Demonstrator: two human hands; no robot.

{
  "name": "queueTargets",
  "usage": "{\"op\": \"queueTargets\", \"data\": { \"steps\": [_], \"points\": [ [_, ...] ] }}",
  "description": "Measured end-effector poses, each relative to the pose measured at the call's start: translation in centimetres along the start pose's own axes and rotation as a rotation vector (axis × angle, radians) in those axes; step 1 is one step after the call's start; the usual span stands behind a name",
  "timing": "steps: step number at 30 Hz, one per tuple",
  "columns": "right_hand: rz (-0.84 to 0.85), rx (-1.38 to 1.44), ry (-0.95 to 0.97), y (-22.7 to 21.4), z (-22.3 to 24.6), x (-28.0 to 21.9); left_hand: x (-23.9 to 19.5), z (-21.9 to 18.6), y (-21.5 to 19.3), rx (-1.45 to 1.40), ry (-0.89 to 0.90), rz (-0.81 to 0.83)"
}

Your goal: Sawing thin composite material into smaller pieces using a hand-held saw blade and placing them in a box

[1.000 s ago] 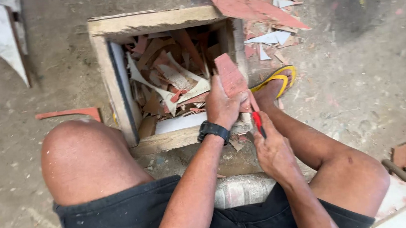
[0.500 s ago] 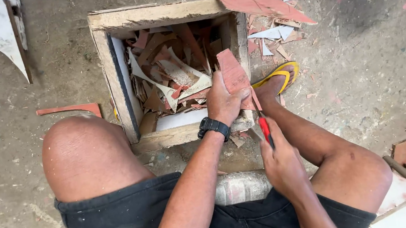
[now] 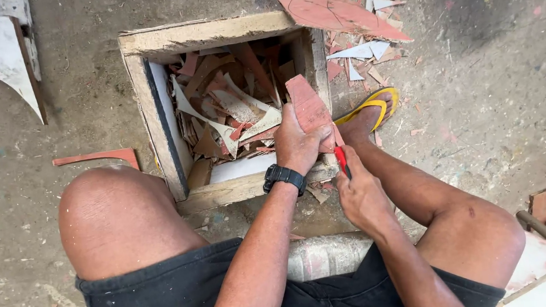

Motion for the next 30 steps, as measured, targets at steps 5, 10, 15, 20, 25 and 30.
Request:
{"op": "queueTargets", "data": {
  "steps": [5, 10, 15, 20, 25, 30],
  "points": [
    [-0.026, -0.068, 0.060, 0.1, -0.7, -1.1, -0.1, -0.1, -0.3, 0.032, 0.014, -0.004],
    [-0.165, 0.045, -0.256, -0.8, -1.1, -5.5, 0.2, -0.4, -0.1, 0.064, 0.034, -0.017],
    [-0.094, 0.016, -0.168, 0.7, -4.0, -6.5, -0.1, -0.2, -0.1, 0.011, 0.003, -0.003],
    [-0.036, -0.011, -0.057, 0.0, -0.4, -3.1, -1.0, -2.1, 0.0, -0.064, -0.042, 0.059],
    [-0.086, 0.064, -0.114, 0.8, -1.0, -1.4, -1.2, -1.7, -0.4, -0.038, -0.071, 0.067],
    [-0.032, -0.028, -0.076, 0.5, -0.2, -3.4, -2.0, -1.2, -0.4, 0.014, -0.079, 0.075]
  ]
}}
Point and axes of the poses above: each hand's wrist, its own x-axis towards the middle knuckle, its own y-axis out of the palm, z = x × y, the point moved 9 cm from there along x, towards the middle knuckle, and after that the axes turned 15 degrees about -x, right-handed, at the moved point
